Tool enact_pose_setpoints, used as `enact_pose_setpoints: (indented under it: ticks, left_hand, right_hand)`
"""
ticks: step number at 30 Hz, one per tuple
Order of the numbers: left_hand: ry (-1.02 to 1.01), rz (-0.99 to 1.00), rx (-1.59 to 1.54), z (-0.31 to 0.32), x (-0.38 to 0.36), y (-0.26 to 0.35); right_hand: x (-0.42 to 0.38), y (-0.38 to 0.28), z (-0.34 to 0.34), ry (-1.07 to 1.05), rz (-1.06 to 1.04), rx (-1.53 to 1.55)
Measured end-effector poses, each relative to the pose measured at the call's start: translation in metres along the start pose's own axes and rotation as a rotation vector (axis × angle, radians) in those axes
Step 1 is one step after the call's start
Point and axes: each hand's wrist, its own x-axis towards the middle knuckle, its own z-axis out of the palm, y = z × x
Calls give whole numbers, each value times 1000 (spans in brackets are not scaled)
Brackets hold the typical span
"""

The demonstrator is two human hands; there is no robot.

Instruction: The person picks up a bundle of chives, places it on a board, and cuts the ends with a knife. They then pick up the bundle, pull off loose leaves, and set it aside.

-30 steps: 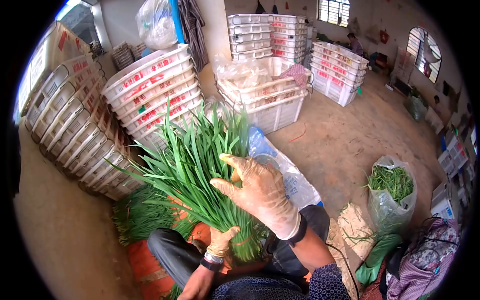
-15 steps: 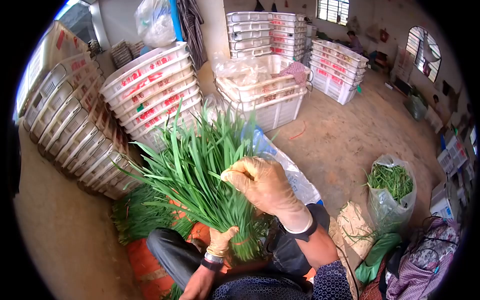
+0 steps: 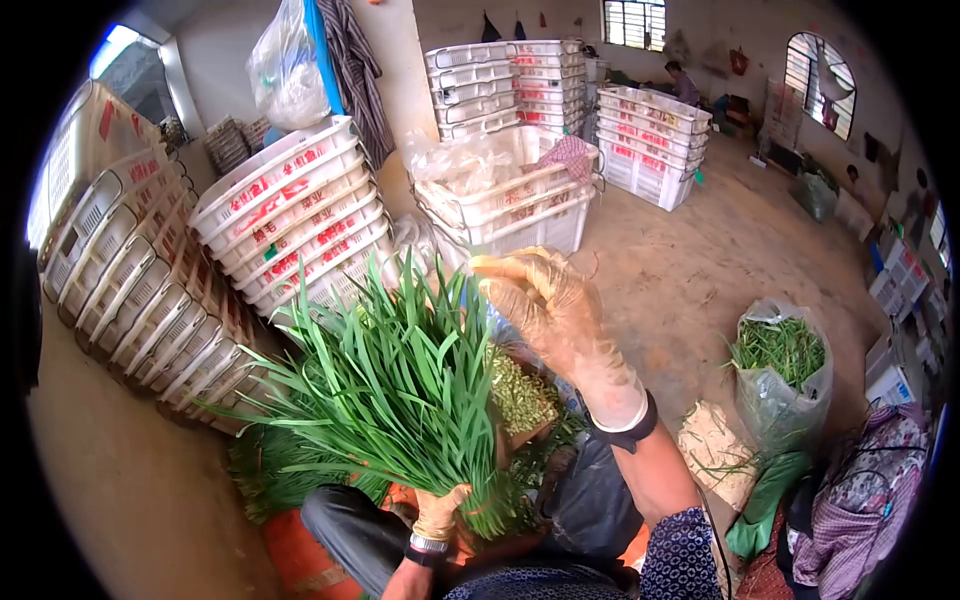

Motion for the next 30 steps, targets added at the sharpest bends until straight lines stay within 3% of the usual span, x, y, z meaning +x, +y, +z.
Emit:
enact_pose_setpoints:
  ticks: [3,7,11,18,21,24,30]
  left_hand:
    - [-52,-11,43,-6,-3,-3]
    - [-59,-7,116,-16,-6,-18]
    - [-46,-9,119,-12,-7,-20]
    - [-37,20,80,-6,-5,-23]
    - [-49,26,143,-6,-5,-19]
    - [-54,17,163,-5,-4,-18]
    - [-47,-14,105,0,-4,-17]
  right_hand:
    - [5,8,6,16,-213,-58]
    - [15,10,15,-29,-321,-83]
    - [14,8,25,-101,-165,-126]
    - [12,20,37,-82,-184,-165]
    - [12,13,36,-127,-71,-19]
    - [11,-6,30,-231,249,55]
    - [3,21,46,-173,283,401]
